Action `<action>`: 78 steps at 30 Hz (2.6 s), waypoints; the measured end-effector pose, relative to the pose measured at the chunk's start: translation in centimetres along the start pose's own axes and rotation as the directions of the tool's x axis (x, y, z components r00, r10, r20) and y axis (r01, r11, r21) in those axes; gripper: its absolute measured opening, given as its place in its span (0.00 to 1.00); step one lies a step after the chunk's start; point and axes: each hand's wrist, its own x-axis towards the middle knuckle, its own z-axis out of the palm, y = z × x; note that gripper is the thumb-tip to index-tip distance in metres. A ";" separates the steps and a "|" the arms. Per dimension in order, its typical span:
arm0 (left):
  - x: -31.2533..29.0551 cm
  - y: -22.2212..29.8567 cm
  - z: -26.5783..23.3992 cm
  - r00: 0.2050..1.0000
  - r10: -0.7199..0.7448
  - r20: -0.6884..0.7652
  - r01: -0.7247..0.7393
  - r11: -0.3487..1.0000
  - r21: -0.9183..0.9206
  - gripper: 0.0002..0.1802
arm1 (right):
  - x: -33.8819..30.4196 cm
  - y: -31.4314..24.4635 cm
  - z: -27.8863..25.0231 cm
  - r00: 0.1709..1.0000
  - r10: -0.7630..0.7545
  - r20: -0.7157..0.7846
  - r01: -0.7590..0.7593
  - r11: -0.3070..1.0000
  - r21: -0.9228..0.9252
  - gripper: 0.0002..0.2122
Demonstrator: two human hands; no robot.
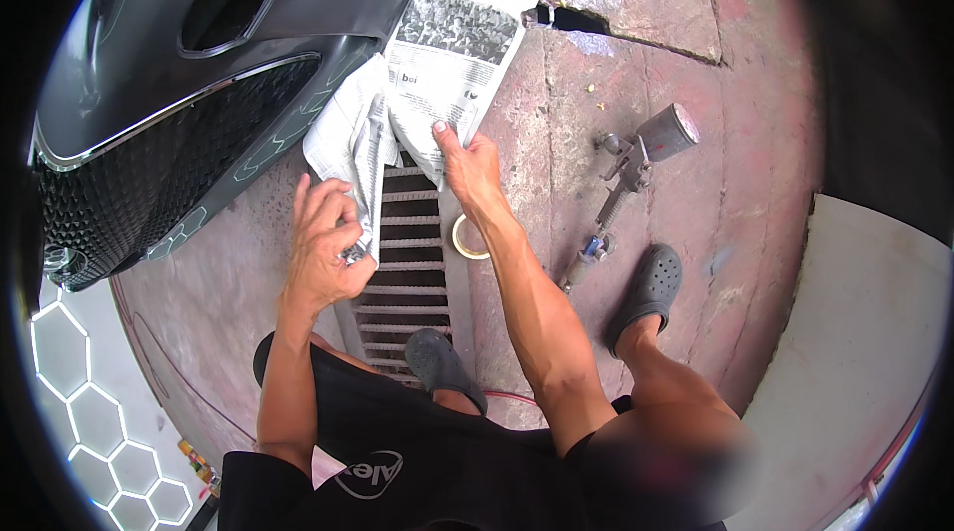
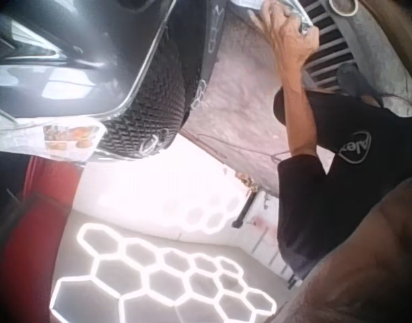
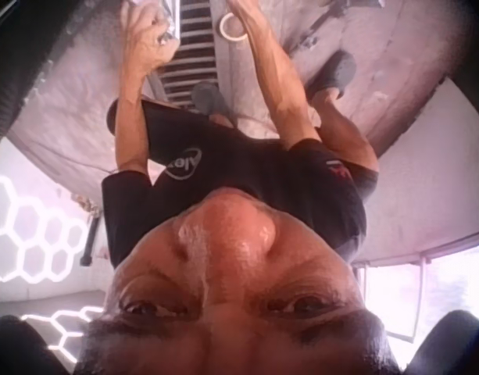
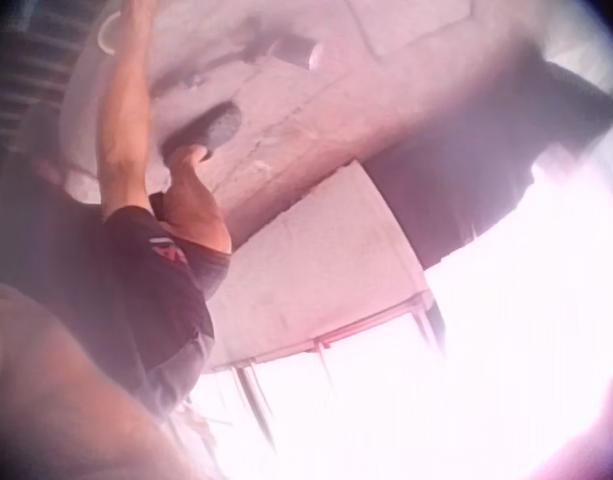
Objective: The person prepares a paint gun and applies a coat of paint to a car bumper that is masked with newspaper. After spraying, the person removes the newspaper and inspects the painted surface.
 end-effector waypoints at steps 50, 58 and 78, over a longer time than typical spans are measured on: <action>19.8 6.7 13.4 0.535 -0.842 -0.060 0.793 0.526 -0.306 0.23 | 3.1 -2.4 -7.8 0.880 0.253 0.402 -0.370 0.897 0.243 0.10; 20.6 7.7 13.9 0.504 -0.862 -0.044 0.795 0.484 -0.365 0.25 | 3.7 -3.8 -10.1 0.865 0.295 0.406 -0.326 0.945 0.008 0.12; 10.6 8.7 13.9 0.462 -0.883 -0.084 0.835 0.465 -0.295 0.24 | 14.6 -10.9 -4.9 0.993 -0.119 -0.005 0.119 0.991 -0.063 0.14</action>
